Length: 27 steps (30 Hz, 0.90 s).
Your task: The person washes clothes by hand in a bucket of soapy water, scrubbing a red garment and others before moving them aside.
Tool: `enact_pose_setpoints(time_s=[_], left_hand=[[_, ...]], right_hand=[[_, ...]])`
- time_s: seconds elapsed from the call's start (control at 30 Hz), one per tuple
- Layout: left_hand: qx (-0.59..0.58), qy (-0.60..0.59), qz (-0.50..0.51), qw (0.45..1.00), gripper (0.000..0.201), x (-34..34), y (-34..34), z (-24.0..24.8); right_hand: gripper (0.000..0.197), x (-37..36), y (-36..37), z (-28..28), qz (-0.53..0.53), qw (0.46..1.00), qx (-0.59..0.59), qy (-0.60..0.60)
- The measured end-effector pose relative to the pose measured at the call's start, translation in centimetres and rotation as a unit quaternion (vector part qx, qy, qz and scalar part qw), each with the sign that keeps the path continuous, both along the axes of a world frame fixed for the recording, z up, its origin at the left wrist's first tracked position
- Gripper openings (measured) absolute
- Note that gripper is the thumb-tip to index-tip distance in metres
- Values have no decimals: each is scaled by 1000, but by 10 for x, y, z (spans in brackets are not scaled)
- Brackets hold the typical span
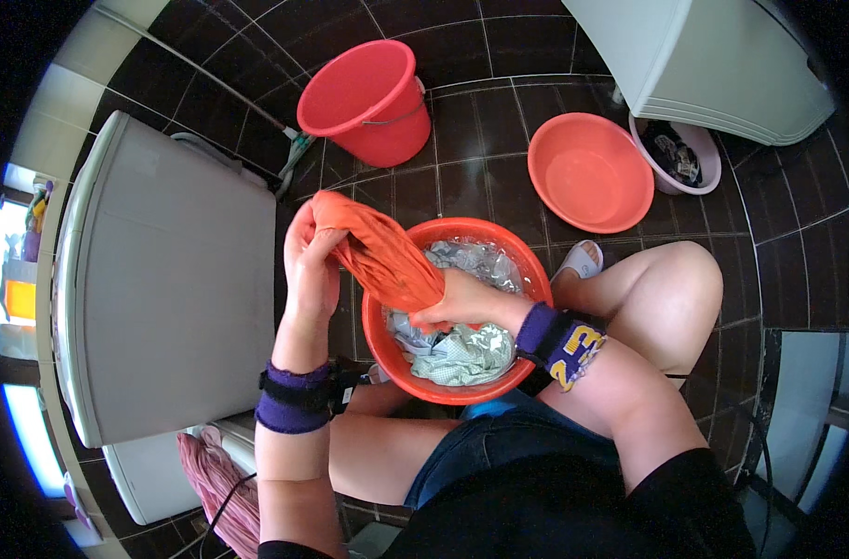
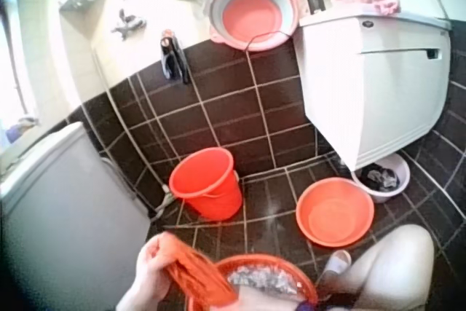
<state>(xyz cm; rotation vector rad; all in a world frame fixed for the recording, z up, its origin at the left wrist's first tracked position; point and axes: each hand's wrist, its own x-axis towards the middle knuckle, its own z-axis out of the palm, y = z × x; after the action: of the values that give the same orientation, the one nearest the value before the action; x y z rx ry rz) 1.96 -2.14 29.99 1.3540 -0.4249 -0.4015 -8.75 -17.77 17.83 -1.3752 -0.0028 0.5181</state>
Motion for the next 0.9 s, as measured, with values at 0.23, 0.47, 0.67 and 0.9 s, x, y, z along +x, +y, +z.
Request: enact_pose_setpoints(time_s=[0.23,0.47,0.67,0.9], left_hand=[[241,165,79,953,27,-6,43,-137],[250,274,126,920,33,-38,19,-240],[319,328,130,880,50,-36,28,-274],[130,318,189,920,69,-56,-18,-172]], right_hand=[[57,-5,-30,-55,-107,952,-286,17],[73,-9,12,-90,59,855,-513,-45],[66,1,8,-111,83,856,-511,-2],[35,-2,17,-59,-200,904,-369,-85]])
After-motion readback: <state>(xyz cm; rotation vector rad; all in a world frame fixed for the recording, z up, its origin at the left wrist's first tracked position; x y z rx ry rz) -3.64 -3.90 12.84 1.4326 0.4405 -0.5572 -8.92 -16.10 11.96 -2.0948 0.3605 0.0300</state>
